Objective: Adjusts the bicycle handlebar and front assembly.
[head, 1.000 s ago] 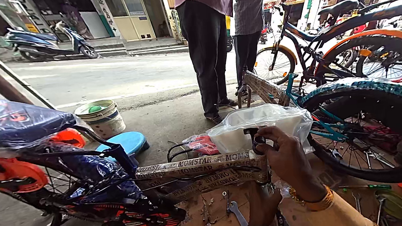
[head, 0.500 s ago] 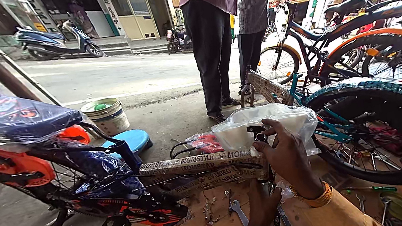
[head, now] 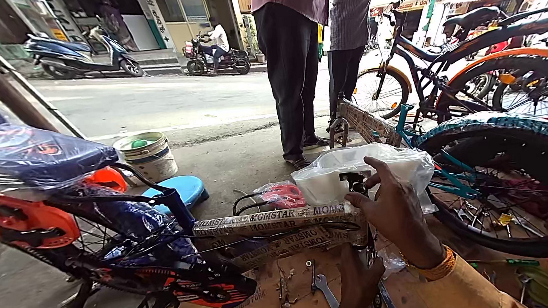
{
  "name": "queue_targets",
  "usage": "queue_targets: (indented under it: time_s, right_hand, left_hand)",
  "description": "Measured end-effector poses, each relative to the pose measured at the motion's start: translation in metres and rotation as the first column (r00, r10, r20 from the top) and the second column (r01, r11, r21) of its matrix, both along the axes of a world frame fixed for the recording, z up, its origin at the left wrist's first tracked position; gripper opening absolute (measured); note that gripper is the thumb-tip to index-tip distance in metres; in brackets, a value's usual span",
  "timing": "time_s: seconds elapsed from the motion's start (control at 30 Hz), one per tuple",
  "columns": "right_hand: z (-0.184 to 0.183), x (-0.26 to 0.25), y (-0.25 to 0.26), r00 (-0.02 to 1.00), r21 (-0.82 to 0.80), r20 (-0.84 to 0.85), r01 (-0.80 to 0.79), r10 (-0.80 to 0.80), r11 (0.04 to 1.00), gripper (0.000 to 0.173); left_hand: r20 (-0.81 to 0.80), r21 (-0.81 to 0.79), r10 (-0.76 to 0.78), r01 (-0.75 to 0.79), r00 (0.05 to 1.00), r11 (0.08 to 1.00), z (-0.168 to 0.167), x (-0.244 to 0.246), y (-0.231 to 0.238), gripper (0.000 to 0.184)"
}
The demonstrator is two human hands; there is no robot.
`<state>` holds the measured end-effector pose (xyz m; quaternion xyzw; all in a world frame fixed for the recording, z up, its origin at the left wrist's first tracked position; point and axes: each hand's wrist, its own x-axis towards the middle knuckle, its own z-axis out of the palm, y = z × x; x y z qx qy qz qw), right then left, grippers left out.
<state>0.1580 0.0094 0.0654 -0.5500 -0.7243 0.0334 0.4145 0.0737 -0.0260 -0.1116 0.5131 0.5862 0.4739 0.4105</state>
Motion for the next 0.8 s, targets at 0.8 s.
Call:
queue_targets:
  time_s: [0.8]
  right_hand:
    - [-0.009,-0.002,0.001,0.998,0.05,-0.047,-0.041,0.043,0.998,0.068]
  left_hand:
    - [0.01,0.027,-0.003,0.003,1.0,1.0,-0.002,0.0,0.0,0.088]
